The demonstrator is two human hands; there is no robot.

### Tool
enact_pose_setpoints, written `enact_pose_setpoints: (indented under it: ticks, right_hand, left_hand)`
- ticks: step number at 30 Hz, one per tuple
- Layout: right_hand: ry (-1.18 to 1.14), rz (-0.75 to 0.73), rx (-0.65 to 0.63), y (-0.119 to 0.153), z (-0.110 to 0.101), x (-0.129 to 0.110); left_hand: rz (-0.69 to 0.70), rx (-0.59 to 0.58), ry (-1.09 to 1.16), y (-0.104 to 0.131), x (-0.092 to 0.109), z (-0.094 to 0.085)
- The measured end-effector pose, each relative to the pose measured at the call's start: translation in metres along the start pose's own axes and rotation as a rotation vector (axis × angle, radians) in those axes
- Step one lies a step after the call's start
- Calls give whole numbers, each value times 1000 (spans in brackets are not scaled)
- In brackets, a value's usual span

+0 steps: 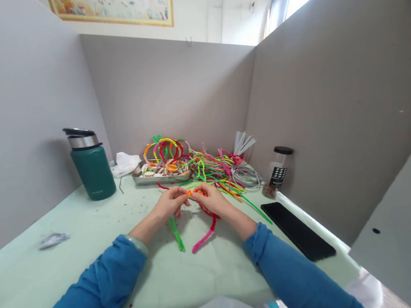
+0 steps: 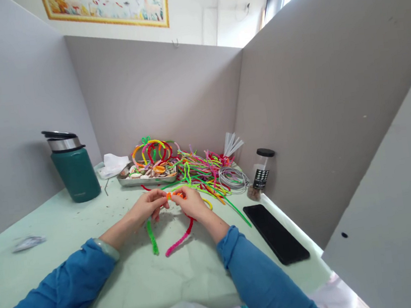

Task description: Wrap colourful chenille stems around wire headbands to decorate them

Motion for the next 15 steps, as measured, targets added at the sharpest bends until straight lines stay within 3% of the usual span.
enact_pose_setpoints:
  ticks: [15]
  right_hand:
    - [75,-107,-25,5,3,-13]
  left_hand:
    - [-25,-91,-67,4,3,10]
Point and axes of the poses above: each hand's wrist, its own y-axis away from the middle knuckle, its own z-axis out of the palm, x = y × z, the point moved 7 cm from there along -y, towards the middle knuckle, and after that the axes turned 11 degrees about z, right-handed, at the moved point
